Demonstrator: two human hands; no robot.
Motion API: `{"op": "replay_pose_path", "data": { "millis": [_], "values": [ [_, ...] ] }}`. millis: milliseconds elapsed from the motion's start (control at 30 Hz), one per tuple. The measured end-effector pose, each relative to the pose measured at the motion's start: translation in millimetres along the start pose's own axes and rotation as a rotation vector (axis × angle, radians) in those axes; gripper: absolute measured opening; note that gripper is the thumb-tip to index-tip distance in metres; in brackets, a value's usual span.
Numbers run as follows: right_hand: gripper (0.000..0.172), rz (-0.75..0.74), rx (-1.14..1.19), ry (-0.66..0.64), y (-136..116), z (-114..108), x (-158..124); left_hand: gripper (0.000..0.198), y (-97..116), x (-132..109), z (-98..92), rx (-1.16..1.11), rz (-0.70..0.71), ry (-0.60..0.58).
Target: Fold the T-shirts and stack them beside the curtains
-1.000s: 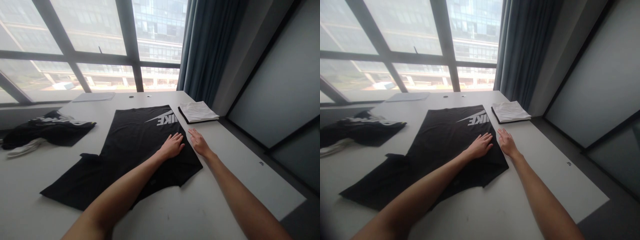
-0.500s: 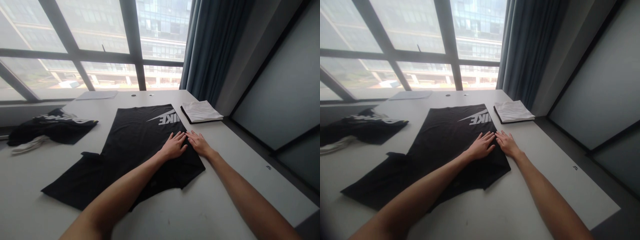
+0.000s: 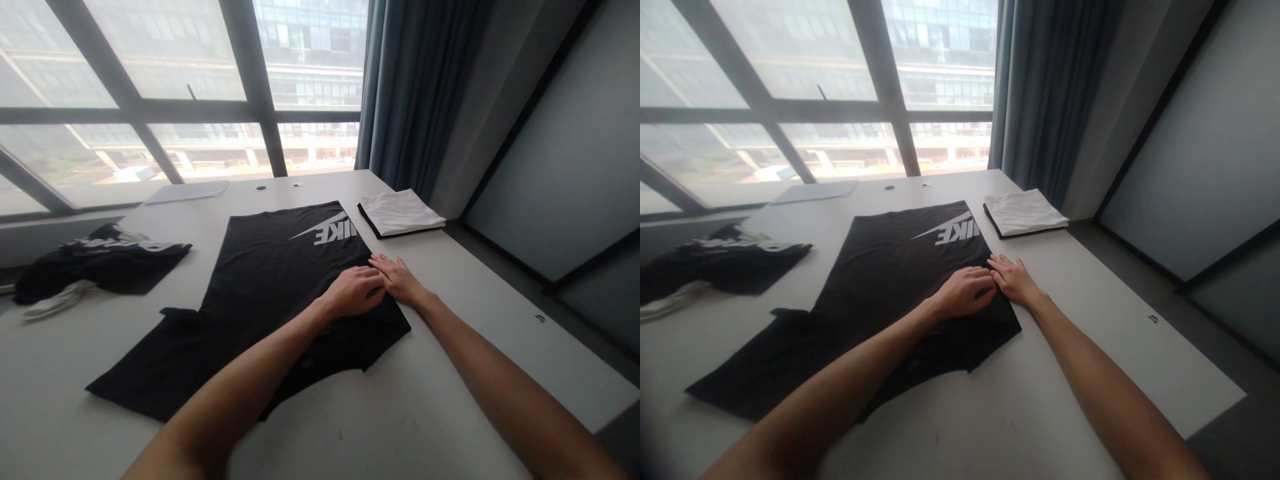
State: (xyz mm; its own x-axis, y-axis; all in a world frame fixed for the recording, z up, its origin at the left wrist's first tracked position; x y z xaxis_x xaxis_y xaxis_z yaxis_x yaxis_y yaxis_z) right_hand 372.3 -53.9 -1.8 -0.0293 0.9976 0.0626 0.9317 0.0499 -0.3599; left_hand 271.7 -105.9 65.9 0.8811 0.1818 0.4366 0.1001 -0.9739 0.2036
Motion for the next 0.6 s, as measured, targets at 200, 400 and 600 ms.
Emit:
{"op": "replay_pose_path", "data": {
  "millis": [200,400,600],
  "values": [
    [0.048,0.007,0.024,0.019,-0.8,-3.2,-1.0,0.019,32.3,-2.1,28.4,-0.249,0.227,-0.207],
    [0.048,0.009,0.049,0.029,-0.8,-5.5,-1.8,0.009,28.4,-2.8,27.4,-0.284,0.217,-0.211],
    [0.048,0.019,0.048,0.028,0.1,-4.8,-1.9,0.012,23.7,-3.4,21.0,-0.286,0.162,-0.205]
  ]
}}
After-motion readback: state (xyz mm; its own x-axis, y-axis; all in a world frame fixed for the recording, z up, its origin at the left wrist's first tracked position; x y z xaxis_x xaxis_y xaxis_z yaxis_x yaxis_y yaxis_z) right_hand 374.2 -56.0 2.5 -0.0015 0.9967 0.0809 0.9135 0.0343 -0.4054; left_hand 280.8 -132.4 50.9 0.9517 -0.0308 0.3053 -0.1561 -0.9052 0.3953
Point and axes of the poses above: each hand's wrist, its own x-axis towards the middle knuckle, its own z-axis out of the palm, y = z × x, the point moved 10 cm from there along x, towards the middle knuckle, and after that the axes turned 11 degrees about z, right-handed, at the moved point
